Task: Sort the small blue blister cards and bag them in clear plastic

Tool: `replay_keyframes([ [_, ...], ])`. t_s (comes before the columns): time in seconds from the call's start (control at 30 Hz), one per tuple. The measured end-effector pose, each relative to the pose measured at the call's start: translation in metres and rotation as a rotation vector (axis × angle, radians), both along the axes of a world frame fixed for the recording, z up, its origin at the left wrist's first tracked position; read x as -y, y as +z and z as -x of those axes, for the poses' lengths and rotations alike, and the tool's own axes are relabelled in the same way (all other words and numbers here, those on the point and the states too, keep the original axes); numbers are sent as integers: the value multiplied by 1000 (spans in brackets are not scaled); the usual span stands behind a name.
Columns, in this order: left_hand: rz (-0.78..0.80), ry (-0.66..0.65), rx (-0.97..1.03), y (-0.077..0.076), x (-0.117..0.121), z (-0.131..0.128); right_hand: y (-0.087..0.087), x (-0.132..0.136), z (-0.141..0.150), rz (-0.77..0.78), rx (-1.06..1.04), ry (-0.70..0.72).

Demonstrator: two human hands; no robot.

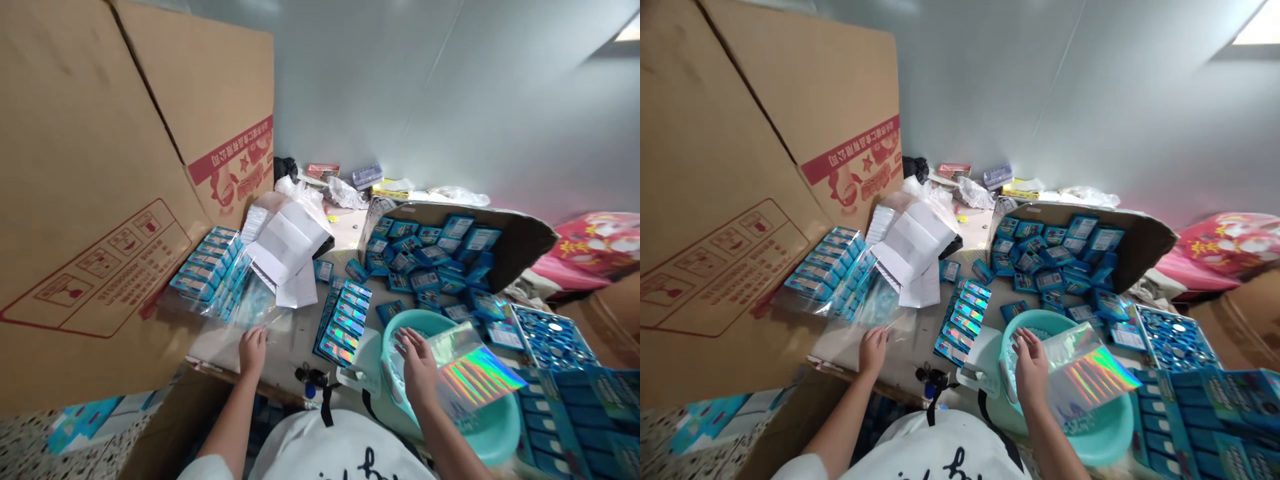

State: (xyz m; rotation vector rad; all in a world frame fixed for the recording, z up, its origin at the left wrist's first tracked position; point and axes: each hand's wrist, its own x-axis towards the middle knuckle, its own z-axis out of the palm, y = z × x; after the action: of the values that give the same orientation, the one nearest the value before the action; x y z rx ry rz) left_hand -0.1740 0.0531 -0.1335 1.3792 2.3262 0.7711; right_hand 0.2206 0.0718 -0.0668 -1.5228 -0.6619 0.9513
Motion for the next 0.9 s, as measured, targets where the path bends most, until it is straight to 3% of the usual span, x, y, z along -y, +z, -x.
replay_keyframes([
  [0.2,-221,72,65,70,-1,-3,47,-3,-3,-176,254,91],
  [0.33,-341,147,159,124,-2,-15,73,-15,3,-321,272,231],
  [0.43,-426,160,341,165,1,-37,99,-17,20,-419,333,441],
  [0.53,-522,172,659,202,14,-74,133,-8,47,-516,368,738],
  [0.6,-561,175,753,223,26,-100,154,2,67,-544,334,926],
  [0.73,-555,88,782,250,49,-142,183,12,98,-535,216,1147],
  [0.9,-547,-19,722,264,71,-161,187,10,109,-559,137,1171],
])
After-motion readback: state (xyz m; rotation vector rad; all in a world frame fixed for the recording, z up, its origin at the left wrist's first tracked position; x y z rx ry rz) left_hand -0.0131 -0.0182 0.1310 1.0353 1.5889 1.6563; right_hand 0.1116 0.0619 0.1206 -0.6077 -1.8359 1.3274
